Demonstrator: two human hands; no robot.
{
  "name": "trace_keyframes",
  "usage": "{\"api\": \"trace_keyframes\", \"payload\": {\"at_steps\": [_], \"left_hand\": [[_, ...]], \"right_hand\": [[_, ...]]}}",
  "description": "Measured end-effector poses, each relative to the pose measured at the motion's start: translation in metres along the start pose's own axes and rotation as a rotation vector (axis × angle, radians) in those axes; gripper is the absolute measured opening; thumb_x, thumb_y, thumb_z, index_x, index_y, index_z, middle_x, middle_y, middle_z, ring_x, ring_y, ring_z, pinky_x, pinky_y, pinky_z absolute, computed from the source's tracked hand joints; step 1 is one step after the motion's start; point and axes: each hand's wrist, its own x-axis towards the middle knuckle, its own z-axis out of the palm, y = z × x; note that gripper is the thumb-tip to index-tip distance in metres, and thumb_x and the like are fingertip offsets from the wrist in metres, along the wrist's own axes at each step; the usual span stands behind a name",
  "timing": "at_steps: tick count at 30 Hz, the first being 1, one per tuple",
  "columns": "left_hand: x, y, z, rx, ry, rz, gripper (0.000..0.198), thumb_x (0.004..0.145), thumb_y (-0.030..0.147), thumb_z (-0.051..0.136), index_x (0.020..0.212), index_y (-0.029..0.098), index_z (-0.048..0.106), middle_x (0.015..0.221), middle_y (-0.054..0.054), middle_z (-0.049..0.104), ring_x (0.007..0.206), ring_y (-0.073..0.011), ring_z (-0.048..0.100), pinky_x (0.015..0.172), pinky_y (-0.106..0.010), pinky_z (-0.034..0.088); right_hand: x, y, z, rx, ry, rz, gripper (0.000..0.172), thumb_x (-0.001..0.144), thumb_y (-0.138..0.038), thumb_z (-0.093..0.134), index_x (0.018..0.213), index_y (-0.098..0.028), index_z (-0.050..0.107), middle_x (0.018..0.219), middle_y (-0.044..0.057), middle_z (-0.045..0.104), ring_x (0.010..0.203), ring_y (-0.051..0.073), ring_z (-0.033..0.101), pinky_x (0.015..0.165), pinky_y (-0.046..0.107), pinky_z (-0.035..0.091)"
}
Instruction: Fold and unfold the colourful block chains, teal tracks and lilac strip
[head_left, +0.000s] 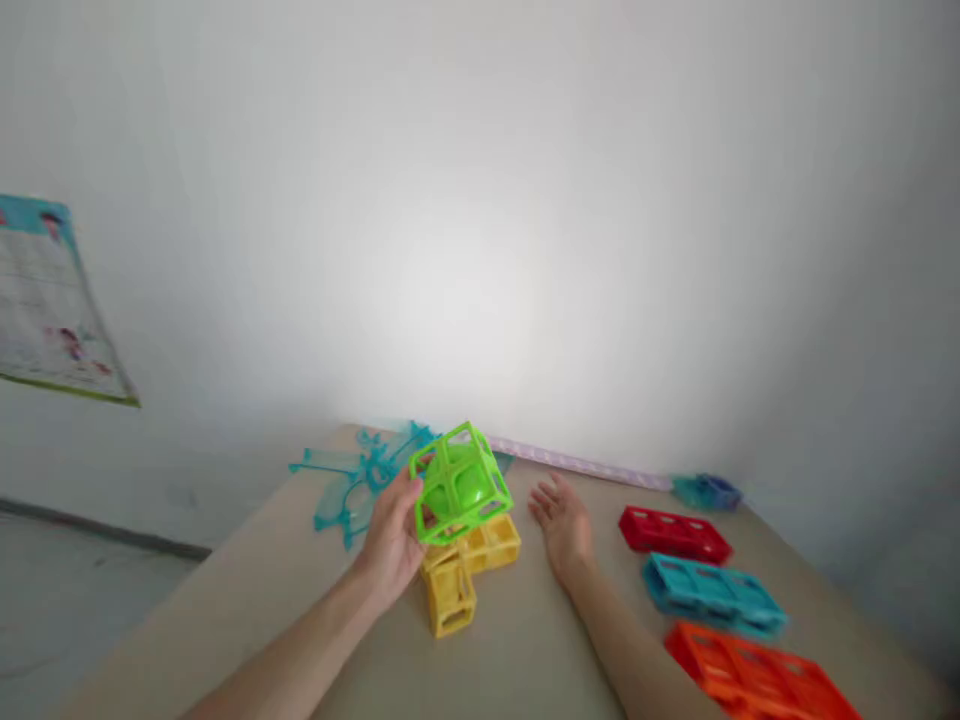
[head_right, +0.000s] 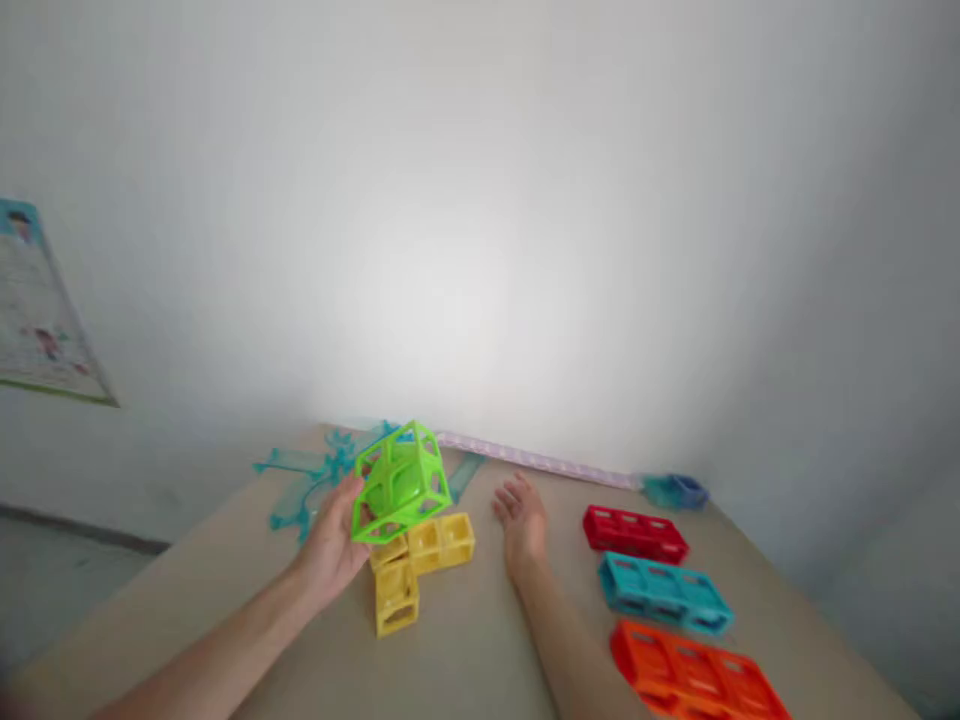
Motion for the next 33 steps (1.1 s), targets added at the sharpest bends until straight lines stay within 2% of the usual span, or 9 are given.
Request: {"api": "trace_keyframes", "payload": {"at_steps": [6,11,16,20,23,26,29,31,33], "left_hand": [[0.013,0.004,-0.014,-0.087,0.099,0.015,0.021,0.077,0.025,0.069,0.097,0.020,0.063,0.090,0.001,0.073,0.075,-0.0163,0.070,0.065,-0.029,0.059],[0.012,0.003,-0.012,-0.098,0.103,0.009,0.027,0.076,0.025,0.070,0.102,0.020,0.062,0.095,-0.001,0.073,0.078,-0.0169,0.070,0.066,-0.029,0.060],[0.013,0.004,-0.012,-0.088,0.100,0.008,0.026,0.076,0.026,0.071,0.099,0.020,0.062,0.093,0.000,0.072,0.078,-0.0163,0.070,0.065,-0.027,0.060],[0.014,0.004,-0.013,-0.064,0.054,0.040,0.025,0.076,0.025,0.071,0.098,0.020,0.060,0.092,0.001,0.072,0.075,-0.0143,0.070,0.070,-0.028,0.059],[0.013,0.005,-0.011,-0.015,-0.020,0.081,0.032,0.077,0.021,0.070,0.106,0.022,0.057,0.099,-0.001,0.071,0.079,-0.0141,0.070,0.073,-0.029,0.058],[0.012,0.003,-0.010,0.068,-0.065,0.121,0.040,0.077,0.018,0.071,0.111,0.024,0.052,0.099,-0.002,0.071,0.082,-0.0159,0.070,0.073,-0.030,0.057],[0.010,0.000,-0.011,0.163,-0.091,0.133,0.046,0.074,0.017,0.074,0.112,0.025,0.049,0.095,-0.002,0.071,0.082,-0.0182,0.070,0.075,-0.034,0.057],[0.008,-0.003,-0.011,0.212,-0.135,0.134,0.050,0.073,0.017,0.075,0.114,0.026,0.048,0.099,-0.002,0.070,0.084,-0.0201,0.070,0.077,-0.037,0.057],[0.005,-0.004,-0.010,0.255,-0.205,0.136,0.056,0.073,0.017,0.075,0.119,0.028,0.046,0.107,-0.004,0.068,0.091,-0.0224,0.069,0.081,-0.039,0.056]], "right_hand": [[0.062,-0.010,0.029,-0.008,0.075,0.004,0.033,0.093,-0.036,0.053,0.119,-0.016,0.053,0.109,0.007,0.060,0.086,0.017,0.062,0.073,0.035,0.054],[0.075,-0.005,0.035,-0.140,0.032,0.008,0.030,0.093,-0.036,0.054,0.114,-0.015,0.056,0.104,0.006,0.062,0.081,0.015,0.062,0.069,0.032,0.054],[0.059,-0.002,0.048,-0.313,-0.249,0.007,0.036,0.082,-0.039,0.066,0.109,-0.015,0.065,0.093,0.006,0.070,0.056,0.010,0.057,0.045,0.022,0.044],[0.046,-0.001,0.055,-0.414,-0.367,-0.065,0.045,0.067,-0.041,0.077,0.105,-0.017,0.070,0.097,0.008,0.072,0.056,0.013,0.056,0.040,0.022,0.037],[0.037,-0.008,0.057,-0.444,-0.379,-0.128,0.048,0.066,-0.051,0.073,0.098,-0.015,0.071,0.094,0.010,0.073,0.057,0.014,0.055,0.042,0.023,0.037],[0.025,-0.029,0.066,-0.460,-0.430,-0.163,0.055,0.072,-0.062,0.062,0.099,-0.015,0.070,0.092,0.011,0.072,0.061,0.015,0.057,0.048,0.025,0.041],[-0.001,-0.062,0.084,-0.488,-0.611,-0.143,0.059,0.077,-0.066,0.053,0.108,-0.017,0.067,0.102,0.011,0.070,0.077,0.019,0.062,0.064,0.030,0.048],[-0.026,-0.085,0.097,-0.539,-0.769,-0.105,0.057,0.073,-0.059,0.065,0.112,-0.017,0.066,0.105,0.009,0.069,0.086,0.022,0.063,0.074,0.033,0.049],[-0.051,-0.106,0.108,-0.624,-0.900,-0.070,0.054,0.063,-0.043,0.080,0.108,-0.017,0.067,0.097,0.006,0.071,0.085,0.022,0.063,0.076,0.034,0.049]]}}
